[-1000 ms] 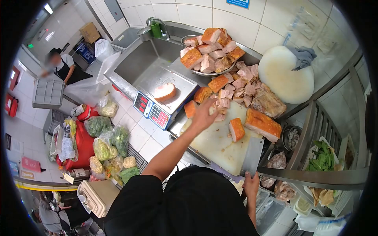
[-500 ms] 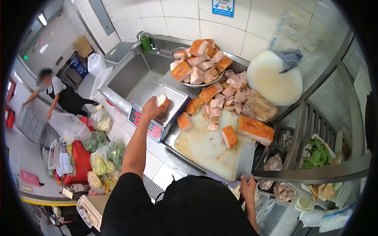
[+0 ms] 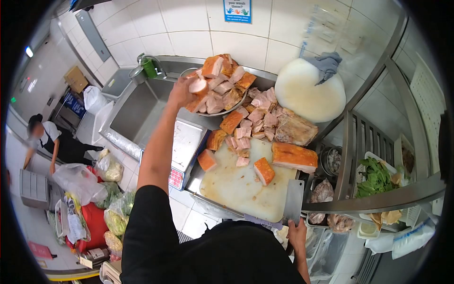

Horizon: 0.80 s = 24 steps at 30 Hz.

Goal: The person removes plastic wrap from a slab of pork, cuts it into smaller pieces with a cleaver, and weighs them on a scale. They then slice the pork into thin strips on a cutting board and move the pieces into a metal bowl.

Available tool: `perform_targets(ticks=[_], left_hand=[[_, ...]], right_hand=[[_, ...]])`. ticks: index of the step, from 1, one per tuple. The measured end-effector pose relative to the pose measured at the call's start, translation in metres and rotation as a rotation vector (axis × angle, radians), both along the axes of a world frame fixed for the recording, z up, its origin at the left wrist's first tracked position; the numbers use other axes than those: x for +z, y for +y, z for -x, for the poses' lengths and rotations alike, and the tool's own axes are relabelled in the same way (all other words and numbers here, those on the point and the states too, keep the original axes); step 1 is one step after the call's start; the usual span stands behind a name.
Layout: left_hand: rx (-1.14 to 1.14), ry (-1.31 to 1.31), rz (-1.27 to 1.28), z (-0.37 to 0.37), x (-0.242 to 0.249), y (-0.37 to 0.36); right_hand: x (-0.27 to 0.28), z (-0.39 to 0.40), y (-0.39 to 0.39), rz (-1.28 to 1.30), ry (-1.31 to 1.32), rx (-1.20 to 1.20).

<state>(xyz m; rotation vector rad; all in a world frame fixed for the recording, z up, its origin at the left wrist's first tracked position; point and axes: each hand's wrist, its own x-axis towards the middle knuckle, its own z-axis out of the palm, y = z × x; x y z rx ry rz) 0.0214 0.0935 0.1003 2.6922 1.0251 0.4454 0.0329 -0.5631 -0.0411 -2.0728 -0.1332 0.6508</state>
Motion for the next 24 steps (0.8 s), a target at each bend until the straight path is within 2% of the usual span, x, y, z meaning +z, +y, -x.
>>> perform_targets(ticks=[2, 3, 5, 9, 16, 18, 19, 21, 22, 23, 24], left_hand=[[-0.138, -0.088, -0.403, -0.019, -0.015, 0.025], [-0.147, -0.088, -0.396, -0.026, -0.024, 0.036], [-0.18, -0.15, -0.065, -0.035, -0.035, 0.053], [-0.16, -0.197, -0.007, -0.033, -0.047, 0.053], [-0.151, -0.289, -0.038, -0.02, -0.047, 0.053], [-0.207, -0.401, -0.269, -0.024, -0.044, 0.049], [-0.165, -0.513, -0.286, -0.026, -0.027, 0.01], [-0.414, -0.542, -0.116, -0.036, -0.034, -0.052], [-0.39, -0.308, 0.011, -0.03, -0.032, -0.119], [-0.608, -0.222, 0.118, -0.036, -0.072, -0.147], [-0.656, 0.038, 0.318, -0.029, -0.045, -0.21]], right_hand=[[0.0, 0.007, -0.003, 0.016, 0.017, -0.02], [-0.003, 0.009, -0.004, 0.027, 0.013, -0.042], [-0.004, 0.014, -0.004, 0.039, 0.012, -0.074], [0.0, 0.017, 0.001, 0.025, 0.024, -0.091], [0.001, 0.008, 0.007, 0.025, 0.019, -0.034], [-0.005, 0.005, 0.006, 0.034, -0.005, -0.036], [-0.009, 0.004, 0.003, 0.031, -0.037, -0.027], [-0.011, 0.002, 0.004, 0.031, -0.005, -0.043], [-0.01, 0.001, 0.006, -0.024, 0.027, -0.059], [-0.011, 0.001, 0.009, -0.016, 0.031, -0.064], [-0.011, 0.001, 0.01, -0.021, 0.049, -0.057]])
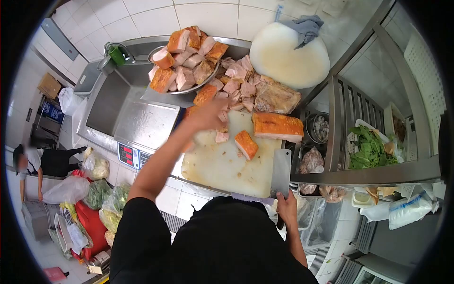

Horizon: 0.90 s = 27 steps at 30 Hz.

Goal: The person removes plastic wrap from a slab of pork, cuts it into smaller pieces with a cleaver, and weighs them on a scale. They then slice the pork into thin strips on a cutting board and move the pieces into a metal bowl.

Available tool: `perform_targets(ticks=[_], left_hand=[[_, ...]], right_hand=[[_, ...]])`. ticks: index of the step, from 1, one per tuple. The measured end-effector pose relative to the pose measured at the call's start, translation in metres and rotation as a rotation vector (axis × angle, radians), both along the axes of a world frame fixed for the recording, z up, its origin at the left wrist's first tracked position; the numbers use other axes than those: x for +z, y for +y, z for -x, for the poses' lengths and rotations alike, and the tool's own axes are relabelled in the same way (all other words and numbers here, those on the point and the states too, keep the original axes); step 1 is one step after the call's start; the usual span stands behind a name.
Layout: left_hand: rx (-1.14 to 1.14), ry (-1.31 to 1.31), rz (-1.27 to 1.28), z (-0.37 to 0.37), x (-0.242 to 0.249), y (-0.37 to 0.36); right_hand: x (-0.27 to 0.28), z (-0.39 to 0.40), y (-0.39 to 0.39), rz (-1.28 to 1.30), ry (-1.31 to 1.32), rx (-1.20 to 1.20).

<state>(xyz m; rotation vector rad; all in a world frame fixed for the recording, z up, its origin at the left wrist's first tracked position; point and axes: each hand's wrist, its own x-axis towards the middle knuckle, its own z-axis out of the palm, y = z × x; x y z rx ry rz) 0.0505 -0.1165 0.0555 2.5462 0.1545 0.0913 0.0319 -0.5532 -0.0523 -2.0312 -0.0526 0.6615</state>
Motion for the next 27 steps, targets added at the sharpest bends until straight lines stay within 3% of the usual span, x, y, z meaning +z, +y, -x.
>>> perform_targets(ticks=[1, 2, 4, 9, 11, 14, 17, 23, 27], left_hand=[[-0.32, -0.15, -0.052, -0.017, -0.064, -0.014], [-0.439, -0.033, -0.232, -0.024, -0.085, -0.046], [-0.411, 0.12, -0.315, -0.024, -0.115, -0.087], [-0.241, 0.289, -0.22, -0.012, -0.082, -0.084], [-0.108, 0.088, -0.127, 0.022, -0.068, -0.046], [0.142, 0.077, -0.199, 0.095, -0.024, 0.029], [0.366, 0.34, -0.297, 0.148, 0.007, 0.099], [0.434, 0.424, -0.34, 0.192, -0.012, 0.16], [0.363, 0.34, -0.341, 0.197, 0.029, 0.166]], right_hand=[[0.0, -0.001, 0.002, -0.008, 0.013, 0.009], [0.003, -0.002, 0.004, -0.001, -0.001, 0.035], [0.0, -0.003, 0.001, 0.014, -0.02, 0.06], [-0.006, -0.004, 0.0, -0.027, -0.002, 0.061], [-0.011, -0.004, -0.007, -0.026, 0.018, 0.039], [-0.014, -0.002, -0.015, -0.047, 0.023, 0.031], [-0.02, -0.005, -0.02, -0.088, 0.054, 0.034], [-0.023, -0.018, -0.009, -0.051, 0.002, 0.153], [-0.019, -0.022, 0.0, -0.045, -0.05, 0.184]])
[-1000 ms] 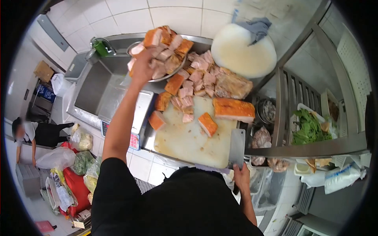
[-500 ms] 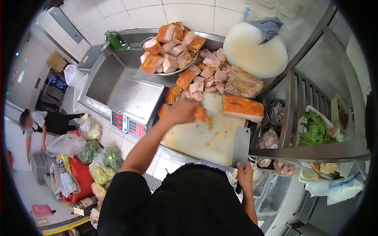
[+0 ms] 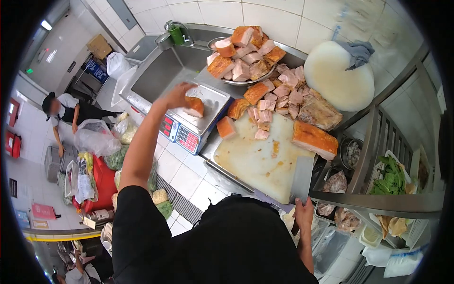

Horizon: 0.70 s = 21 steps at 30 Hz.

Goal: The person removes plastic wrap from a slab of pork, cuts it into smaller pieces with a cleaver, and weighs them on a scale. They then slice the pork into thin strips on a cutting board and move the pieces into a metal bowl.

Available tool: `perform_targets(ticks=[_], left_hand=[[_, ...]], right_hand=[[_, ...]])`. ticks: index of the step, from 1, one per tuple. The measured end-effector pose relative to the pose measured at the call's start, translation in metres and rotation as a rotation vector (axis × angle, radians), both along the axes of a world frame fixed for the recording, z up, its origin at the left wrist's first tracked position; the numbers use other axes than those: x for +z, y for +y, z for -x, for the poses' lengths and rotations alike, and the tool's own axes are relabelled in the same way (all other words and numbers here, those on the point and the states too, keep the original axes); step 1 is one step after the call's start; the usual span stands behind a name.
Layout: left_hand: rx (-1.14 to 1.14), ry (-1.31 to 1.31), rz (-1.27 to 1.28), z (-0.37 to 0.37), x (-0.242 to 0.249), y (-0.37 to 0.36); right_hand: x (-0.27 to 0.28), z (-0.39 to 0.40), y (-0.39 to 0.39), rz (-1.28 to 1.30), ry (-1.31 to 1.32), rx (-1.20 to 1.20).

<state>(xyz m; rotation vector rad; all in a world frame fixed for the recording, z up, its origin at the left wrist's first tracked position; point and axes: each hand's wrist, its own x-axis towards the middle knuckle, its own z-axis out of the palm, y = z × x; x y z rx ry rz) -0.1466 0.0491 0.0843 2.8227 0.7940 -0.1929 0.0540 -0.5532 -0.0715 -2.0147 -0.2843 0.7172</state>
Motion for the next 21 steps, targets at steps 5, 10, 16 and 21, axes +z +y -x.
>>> perform_targets(ticks=[5, 10, 16, 21], left_hand=[[0.129, -0.094, -0.01, 0.002, 0.051, 0.002], [0.136, -0.144, 0.001, 0.0, 0.041, -0.004], [0.211, -0.069, 0.07, -0.007, 0.008, -0.008], [0.372, -0.068, -0.035, -0.01, -0.069, -0.032]], right_hand=[[0.004, 0.004, 0.002, -0.016, 0.055, -0.008], [0.002, 0.009, -0.001, -0.057, 0.067, -0.015], [0.0, 0.011, -0.009, -0.03, 0.051, -0.027], [0.005, 0.014, -0.01, -0.051, 0.071, -0.059]])
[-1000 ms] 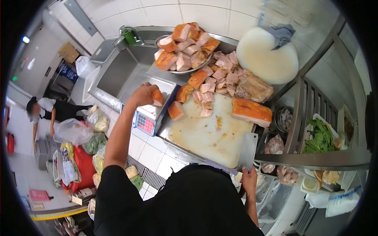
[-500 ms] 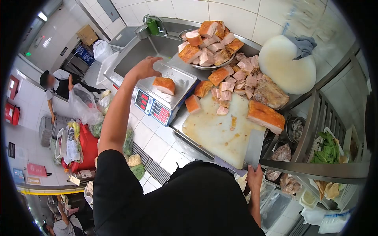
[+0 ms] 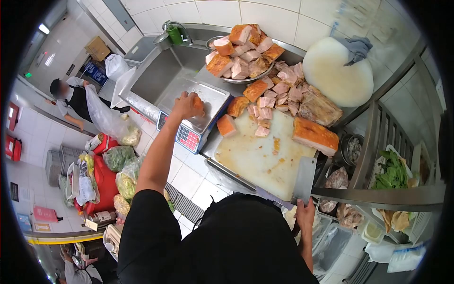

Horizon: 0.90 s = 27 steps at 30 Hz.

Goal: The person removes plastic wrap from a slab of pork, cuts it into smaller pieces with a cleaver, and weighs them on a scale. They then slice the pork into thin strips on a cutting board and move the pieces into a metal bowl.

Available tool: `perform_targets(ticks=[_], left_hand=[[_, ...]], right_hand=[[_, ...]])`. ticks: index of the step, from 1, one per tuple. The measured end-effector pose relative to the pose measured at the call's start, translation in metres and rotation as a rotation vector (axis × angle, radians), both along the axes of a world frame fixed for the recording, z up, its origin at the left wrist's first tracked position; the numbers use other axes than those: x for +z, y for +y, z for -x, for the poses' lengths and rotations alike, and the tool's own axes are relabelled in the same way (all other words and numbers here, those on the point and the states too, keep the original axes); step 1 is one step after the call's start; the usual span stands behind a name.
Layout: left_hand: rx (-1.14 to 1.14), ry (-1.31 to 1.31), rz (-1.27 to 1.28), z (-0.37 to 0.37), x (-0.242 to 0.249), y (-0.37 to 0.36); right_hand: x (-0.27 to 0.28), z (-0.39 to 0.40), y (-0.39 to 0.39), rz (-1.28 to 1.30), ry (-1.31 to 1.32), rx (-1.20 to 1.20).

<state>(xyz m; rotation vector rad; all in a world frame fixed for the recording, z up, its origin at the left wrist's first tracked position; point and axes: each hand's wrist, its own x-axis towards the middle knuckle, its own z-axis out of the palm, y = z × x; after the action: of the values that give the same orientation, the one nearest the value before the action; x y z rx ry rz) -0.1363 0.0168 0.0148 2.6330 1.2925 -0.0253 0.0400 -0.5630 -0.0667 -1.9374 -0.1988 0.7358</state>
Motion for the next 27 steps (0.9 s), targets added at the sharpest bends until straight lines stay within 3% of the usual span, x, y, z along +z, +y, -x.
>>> perform_targets(ticks=[5, 8, 13, 14, 17, 19, 21, 22, 24, 25, 27], left_hand=[[-0.008, -0.253, -0.127, -0.01, -0.006, -0.03], [-0.242, -0.344, -0.265, -0.027, 0.008, -0.091], [-0.621, -0.359, -0.286, -0.054, -0.022, -0.183], [-0.608, -0.316, -0.075, -0.061, -0.027, -0.203], [-0.627, -0.224, 0.067, -0.08, -0.077, -0.219], [-0.588, -0.23, 0.093, -0.093, -0.08, -0.227], [-0.538, -0.179, -0.143, -0.102, -0.074, -0.236], [-0.54, -0.181, -0.138, -0.108, -0.074, -0.237], [-0.789, -0.074, -0.162, -0.12, -0.075, -0.234], [-0.788, -0.071, -0.157, -0.129, -0.072, -0.231], [-0.638, 0.044, 0.255, -0.15, -0.065, -0.225]], right_hand=[[-0.004, -0.002, -0.007, 0.033, 0.019, 0.0], [0.006, -0.002, 0.001, 0.028, 0.019, 0.03], [0.0, -0.011, 0.009, 0.139, -0.003, 0.11], [-0.002, -0.011, 0.013, 0.163, -0.076, 0.15], [0.006, -0.015, 0.032, 0.265, -0.203, 0.25], [0.005, -0.013, 0.039, 0.331, -0.262, 0.301], [-0.002, -0.011, 0.044, 0.297, -0.438, 0.324], [-0.002, -0.01, 0.045, 0.283, -0.275, 0.287], [-0.001, -0.01, 0.045, 0.291, -0.247, 0.298], [0.0, -0.008, 0.044, 0.292, -0.223, 0.31], [0.006, -0.007, 0.044, 0.314, -0.179, 0.3]])
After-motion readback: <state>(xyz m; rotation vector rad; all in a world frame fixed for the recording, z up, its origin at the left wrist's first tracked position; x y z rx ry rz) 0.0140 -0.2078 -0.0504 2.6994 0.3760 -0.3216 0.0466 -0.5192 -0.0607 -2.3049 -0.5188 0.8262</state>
